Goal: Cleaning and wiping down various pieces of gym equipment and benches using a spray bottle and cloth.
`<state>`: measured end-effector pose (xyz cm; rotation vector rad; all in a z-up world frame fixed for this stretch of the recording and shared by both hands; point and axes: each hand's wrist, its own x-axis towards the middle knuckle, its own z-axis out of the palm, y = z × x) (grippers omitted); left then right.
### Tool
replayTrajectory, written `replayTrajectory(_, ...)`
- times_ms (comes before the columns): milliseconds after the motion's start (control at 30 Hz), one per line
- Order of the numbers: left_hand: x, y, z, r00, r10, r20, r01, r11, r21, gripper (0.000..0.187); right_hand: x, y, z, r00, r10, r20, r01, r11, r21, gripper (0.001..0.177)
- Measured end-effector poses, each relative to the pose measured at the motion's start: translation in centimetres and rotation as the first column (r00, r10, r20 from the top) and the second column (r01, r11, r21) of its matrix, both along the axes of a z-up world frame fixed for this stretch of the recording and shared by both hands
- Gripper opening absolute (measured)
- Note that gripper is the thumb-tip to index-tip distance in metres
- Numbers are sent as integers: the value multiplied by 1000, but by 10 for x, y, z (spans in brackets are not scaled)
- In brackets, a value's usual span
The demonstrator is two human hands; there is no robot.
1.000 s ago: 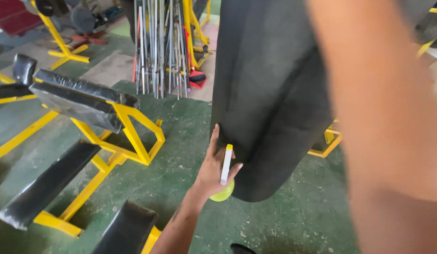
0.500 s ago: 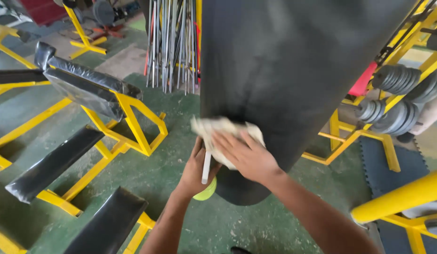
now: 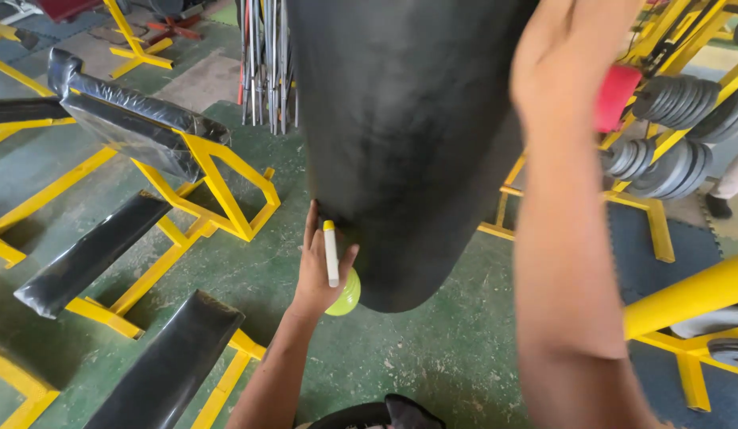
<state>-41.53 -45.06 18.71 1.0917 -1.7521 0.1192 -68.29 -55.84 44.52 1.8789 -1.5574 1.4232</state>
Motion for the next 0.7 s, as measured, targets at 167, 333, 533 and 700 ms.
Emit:
replayTrajectory(167,8,-2,-4,988,-41,-148,51,997,62,28,51,32,-89,960,95,-265,-178,933,-312,52)
replayTrajectory(333,22,-18,-3,1000,29,8,-29,999,20,33,55,20,-194,547,78,-833,-322,939,-124,64)
replayTrajectory(533,51,-55,-34,991,137,-7,-137,990,-16,36,63,3,-52,406,-173,-898,-289,907,-306,77)
replayTrajectory(700,25,-37,-29,965,173,-199,-163,985,62,45,70,-17,40,806,78,-586,-255,940,-226,68)
